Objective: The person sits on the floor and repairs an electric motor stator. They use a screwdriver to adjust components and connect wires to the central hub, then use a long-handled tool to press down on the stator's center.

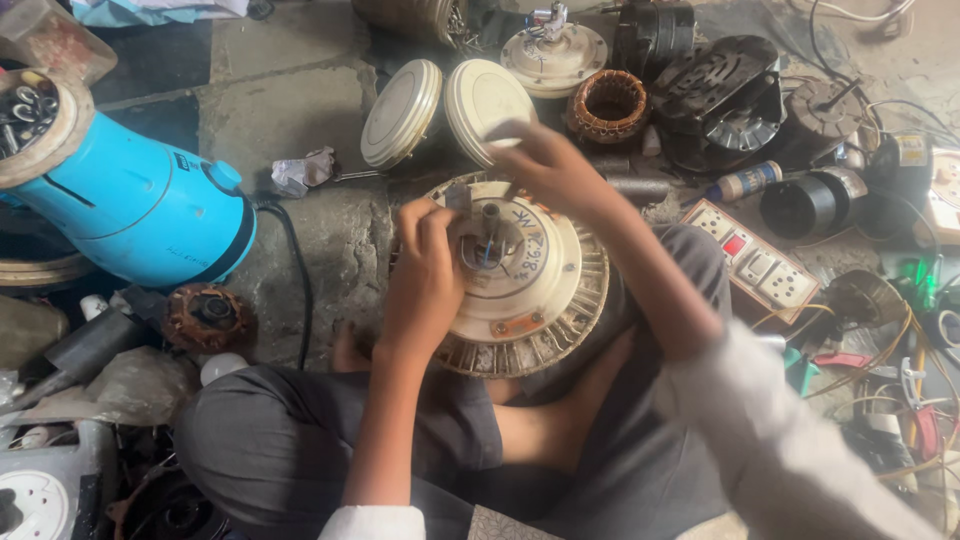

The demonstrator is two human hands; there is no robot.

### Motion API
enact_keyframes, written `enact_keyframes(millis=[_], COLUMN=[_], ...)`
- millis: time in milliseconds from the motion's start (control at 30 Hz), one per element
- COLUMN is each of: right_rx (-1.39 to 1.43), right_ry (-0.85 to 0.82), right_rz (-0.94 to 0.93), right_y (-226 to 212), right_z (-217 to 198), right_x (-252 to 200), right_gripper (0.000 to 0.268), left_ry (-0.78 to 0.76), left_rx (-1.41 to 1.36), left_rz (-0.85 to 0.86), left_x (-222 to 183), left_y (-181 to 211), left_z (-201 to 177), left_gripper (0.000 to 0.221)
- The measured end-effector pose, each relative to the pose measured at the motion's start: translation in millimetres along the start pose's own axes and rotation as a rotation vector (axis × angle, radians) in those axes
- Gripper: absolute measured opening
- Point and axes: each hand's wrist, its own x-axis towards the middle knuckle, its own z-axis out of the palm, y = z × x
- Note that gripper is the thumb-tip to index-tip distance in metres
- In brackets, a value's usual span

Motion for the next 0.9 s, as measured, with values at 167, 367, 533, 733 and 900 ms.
enact_keyframes(millis=[167,367,533,733,900], right_rx=[-0.195,0.095,0.264,0.055,0.199], right_ry=[-0.503,-0.338,0.618,0.987,1.047], right_rz=[-0.060,0.130,-0.195,-0.216,0.271], right_y=[-5,15,28,120,193], right_z=[25,18,-64,-116,-88], right_x=[62,68,50,-183,-322], right_gripper=[0.025,0.021,0.022,0.017,0.026], left_ry=[0.042,0.081,0.029,-0.070,-0.126], left_rx=[-0.045,-0.191,-0.288,-0.430,-0.556], left_rz=[0.058,0.039,0.013,-0.121,-0.226], left_x=[4,-4,-3,3,-1], left_y=[-2,-4,0,-1,1], left_z=[-7,-5,-2,-17,-8], left_gripper=[0.032,0.031,0.038,0.042,0.037])
